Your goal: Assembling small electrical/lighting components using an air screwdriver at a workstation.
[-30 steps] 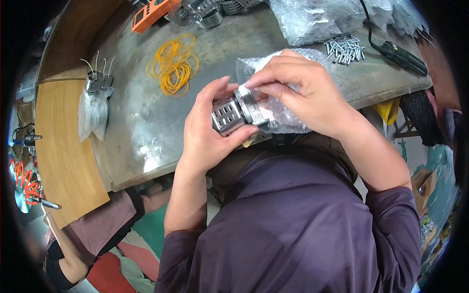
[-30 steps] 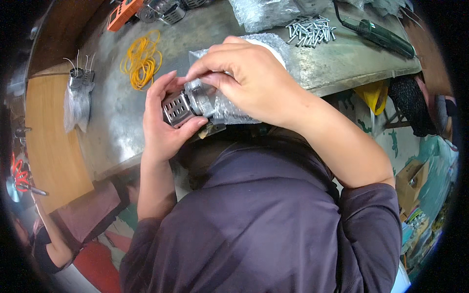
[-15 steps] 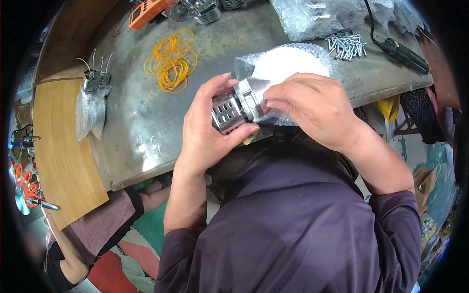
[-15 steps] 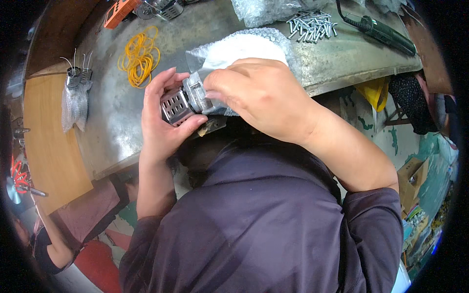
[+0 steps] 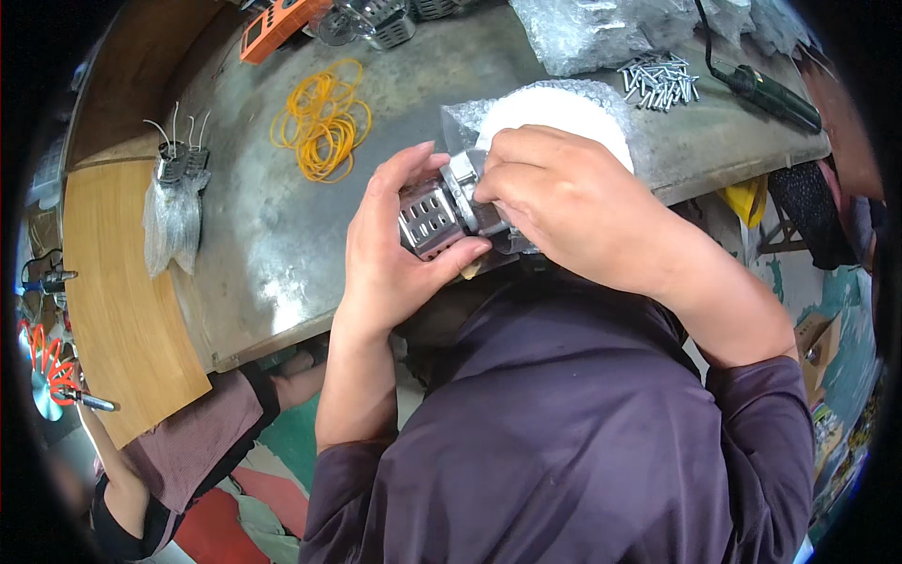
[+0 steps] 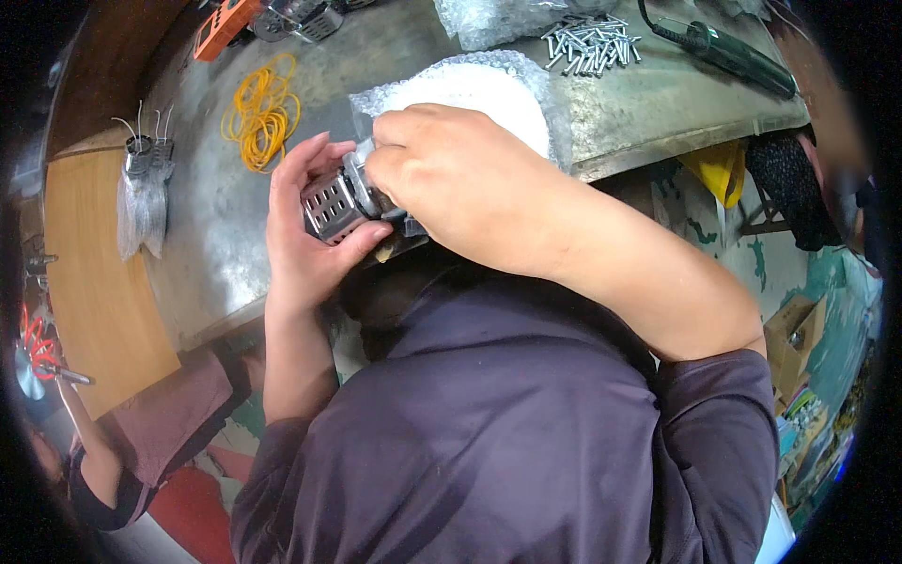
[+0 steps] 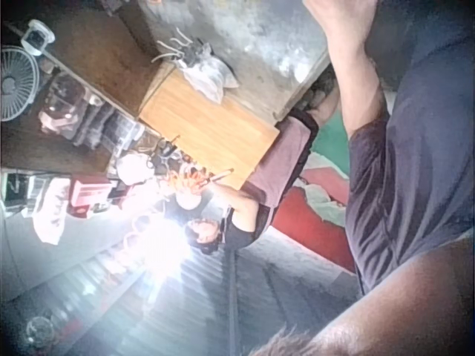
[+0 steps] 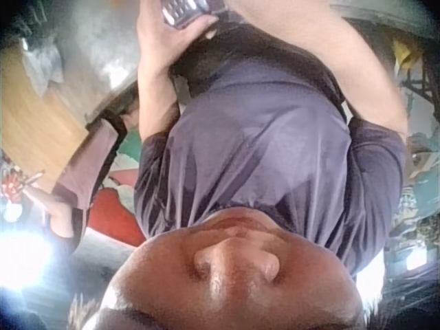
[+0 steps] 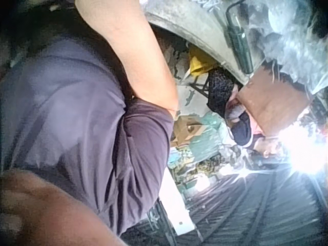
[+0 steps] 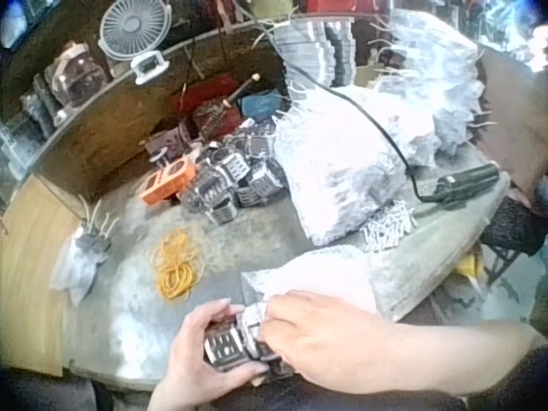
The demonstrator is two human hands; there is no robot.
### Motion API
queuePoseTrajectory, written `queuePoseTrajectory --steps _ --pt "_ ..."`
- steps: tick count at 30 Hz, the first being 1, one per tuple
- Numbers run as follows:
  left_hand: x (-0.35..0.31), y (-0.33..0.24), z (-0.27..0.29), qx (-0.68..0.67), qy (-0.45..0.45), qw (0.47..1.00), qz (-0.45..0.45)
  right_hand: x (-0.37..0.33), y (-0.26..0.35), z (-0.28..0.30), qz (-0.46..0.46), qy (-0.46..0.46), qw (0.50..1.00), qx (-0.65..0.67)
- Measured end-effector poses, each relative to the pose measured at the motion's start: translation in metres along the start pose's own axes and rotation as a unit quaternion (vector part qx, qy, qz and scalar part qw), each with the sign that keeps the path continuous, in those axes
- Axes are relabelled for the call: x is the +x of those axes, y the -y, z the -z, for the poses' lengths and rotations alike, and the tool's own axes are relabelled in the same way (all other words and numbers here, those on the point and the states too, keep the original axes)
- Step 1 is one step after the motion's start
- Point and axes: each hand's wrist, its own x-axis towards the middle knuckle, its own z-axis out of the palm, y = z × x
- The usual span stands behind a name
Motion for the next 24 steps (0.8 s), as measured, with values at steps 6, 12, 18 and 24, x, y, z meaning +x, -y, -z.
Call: queuePoseTrajectory --steps 6,12,18,24 --pt "0.000 -0.001 0.002 0.023 -0.023 0.999 -0.036 0.003 0.005 -0.005 -0.007 -0.065 0.996 0.068" --pt "0.000 -0.004 0.000 0.022 -0.017 0.999 -0.020 -0.002 0.003 -0.006 -0.046 -0.054 0.987 0.144" --pt "0.004 -0.001 -0.003 -0.015 -0.028 0.999 -0.014 -0.004 0.020 0.013 -0.072 -0.040 0.992 0.091" --pt "-0.010 0.001 0.003 0.000 -0.042 0.999 0.025 -0.062 -0.067 0.105 -0.224 -0.162 0.948 -0.161"
